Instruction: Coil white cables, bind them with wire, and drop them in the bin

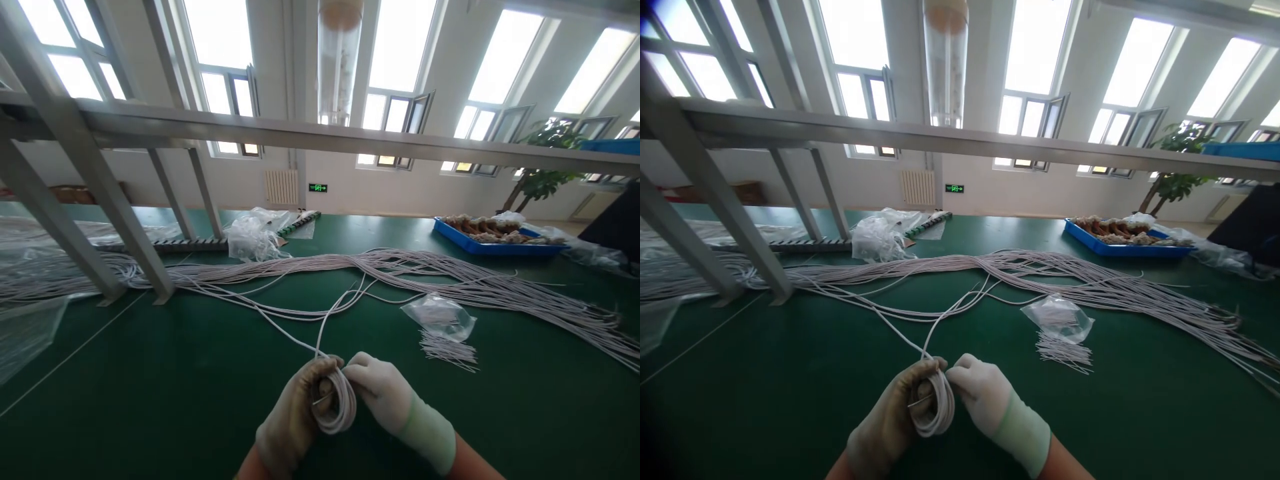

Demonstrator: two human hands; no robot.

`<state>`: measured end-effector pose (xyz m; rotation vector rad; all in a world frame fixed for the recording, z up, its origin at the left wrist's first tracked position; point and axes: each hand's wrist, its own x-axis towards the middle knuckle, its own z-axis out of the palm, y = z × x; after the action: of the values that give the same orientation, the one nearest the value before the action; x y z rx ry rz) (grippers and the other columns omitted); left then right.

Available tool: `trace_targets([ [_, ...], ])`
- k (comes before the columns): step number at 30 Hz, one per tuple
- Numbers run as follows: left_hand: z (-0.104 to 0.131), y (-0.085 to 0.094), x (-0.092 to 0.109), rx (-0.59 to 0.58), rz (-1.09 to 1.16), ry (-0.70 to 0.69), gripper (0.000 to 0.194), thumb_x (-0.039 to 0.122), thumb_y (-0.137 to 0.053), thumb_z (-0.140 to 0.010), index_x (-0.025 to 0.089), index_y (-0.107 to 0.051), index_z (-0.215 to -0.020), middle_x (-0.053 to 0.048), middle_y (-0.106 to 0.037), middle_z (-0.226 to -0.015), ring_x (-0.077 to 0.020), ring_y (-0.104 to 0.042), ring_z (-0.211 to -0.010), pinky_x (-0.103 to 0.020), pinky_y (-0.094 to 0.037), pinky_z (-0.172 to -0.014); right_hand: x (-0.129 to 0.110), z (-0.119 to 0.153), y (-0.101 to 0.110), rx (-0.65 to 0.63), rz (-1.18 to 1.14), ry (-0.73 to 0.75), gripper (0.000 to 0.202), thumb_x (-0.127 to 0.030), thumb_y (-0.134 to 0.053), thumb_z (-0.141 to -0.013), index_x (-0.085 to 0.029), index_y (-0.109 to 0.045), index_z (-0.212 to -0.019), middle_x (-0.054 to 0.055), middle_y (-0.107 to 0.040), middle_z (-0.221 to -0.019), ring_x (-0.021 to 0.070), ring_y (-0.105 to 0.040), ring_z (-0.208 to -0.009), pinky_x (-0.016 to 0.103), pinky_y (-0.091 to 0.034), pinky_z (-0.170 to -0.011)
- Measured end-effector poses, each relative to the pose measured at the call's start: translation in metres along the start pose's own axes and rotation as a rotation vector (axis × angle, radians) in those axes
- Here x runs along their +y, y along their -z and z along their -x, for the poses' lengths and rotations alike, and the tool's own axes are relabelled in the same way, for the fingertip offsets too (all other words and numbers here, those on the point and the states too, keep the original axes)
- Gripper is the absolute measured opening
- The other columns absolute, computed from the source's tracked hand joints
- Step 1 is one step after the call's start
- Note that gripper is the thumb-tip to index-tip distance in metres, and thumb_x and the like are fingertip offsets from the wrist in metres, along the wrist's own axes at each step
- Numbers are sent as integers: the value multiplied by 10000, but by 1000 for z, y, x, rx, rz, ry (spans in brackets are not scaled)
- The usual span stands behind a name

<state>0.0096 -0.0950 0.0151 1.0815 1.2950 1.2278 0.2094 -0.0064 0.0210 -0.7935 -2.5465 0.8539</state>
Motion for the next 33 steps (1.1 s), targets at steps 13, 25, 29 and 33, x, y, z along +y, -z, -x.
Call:
trace_targets([
  [13, -1, -6, 6, 1, -80, 214, 527, 251, -763, -772, 162, -616, -1271, -147, -654, -1290, -366, -584, -1232, -554, -429, -1125, -26, 6, -10, 81, -257, -205, 647, -429, -707, -827, -229, -492, -1404, 101, -635, -1226, 298, -638, -1070, 423, -568, -914],
  [25, -3, -3, 2, -2, 56, 221, 504, 279, -719, -821, 207, -603, -1305, -124, -632, -1338, -351, -573, -1266, -498, -459, -1125, -32, -3, -44, 271, 89, -122, 554, -316, -488, -982, -173, -410, -1512, 163, -664, -1280, 326, -675, -1083, 469, -610, -907],
  [29, -3, -7, 7, 14, 0, 172, 477, 290, -751, -796, 225, -643, -1256, -105, -663, -1291, -349, -571, -1272, -487, -441, -1148, -22, 2, -47, 330, 178, -4, 501, -283, -322, -1045, -177, -404, -1528, 170, -678, -1252, 310, -694, -1036, 474, -632, -874],
  [33, 0, -9, 8, 43, -30, 181, 537, 287, -814, -728, 257, -661, -1242, -87, -660, -1316, -373, -560, -1272, -531, -411, -1164, -18, 3, -43, 317, 227, -18, 488, -288, -361, -1041, -193, -454, -1510, 159, -580, -1424, 327, -634, -1194, 470, -605, -960],
])
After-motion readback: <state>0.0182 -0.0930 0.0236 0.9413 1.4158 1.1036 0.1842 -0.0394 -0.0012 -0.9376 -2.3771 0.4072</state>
